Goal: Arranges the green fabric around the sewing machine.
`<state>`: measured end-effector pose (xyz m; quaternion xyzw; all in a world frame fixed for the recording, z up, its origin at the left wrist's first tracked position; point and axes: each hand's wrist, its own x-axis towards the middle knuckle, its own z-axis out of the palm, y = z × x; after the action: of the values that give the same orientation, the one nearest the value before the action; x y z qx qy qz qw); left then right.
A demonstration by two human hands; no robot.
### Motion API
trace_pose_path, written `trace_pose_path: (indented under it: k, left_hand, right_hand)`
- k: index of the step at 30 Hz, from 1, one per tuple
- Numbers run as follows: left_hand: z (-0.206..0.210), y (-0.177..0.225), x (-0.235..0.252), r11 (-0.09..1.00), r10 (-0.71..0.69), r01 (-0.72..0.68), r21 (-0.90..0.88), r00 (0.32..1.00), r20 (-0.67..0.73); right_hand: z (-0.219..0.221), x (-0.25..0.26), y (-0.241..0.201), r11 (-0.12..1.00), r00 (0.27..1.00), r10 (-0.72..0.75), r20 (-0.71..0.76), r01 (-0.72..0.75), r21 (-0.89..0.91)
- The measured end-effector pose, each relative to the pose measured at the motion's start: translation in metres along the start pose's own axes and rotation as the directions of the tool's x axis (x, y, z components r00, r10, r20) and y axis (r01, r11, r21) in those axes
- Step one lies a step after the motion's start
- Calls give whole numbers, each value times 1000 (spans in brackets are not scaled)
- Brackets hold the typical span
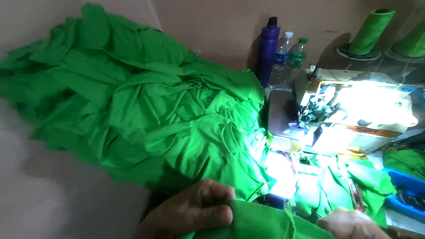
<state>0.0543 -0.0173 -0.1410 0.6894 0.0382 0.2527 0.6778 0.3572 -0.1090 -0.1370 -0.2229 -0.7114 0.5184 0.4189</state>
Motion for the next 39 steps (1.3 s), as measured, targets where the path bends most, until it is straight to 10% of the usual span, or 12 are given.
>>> trace_pose_path:
  k: [10,17,23,30,33,39]
  left_hand:
    - [-14,32,-59,936,-110,165,310,976,-187]
    - [-8,15,-69,564,194,100,819,949,-250]
    - [-7,-15,-70,737,364,115,666,763,-534]
    - [33,-34,5,951,22,71,300,955,-295]
    - [52,-52,45,986,72,-89,-139,989,-127]
    - [57,-50,86,907,209,-262,-328,960,-188]
  right_hand:
    - [-26,-7,-20,979,990,139,-36,-143,-144]
    - [5,8,-21,652,990,132,-47,-122,-748]
    - [22,11,6,767,960,-63,-274,-129,-628]
    - [17,40,-20,880,930,-291,-223,169,-444]
    - [15,49,-27,903,916,-346,-202,266,-338]
    - [-11,14,-21,918,911,-173,-374,12,-396]
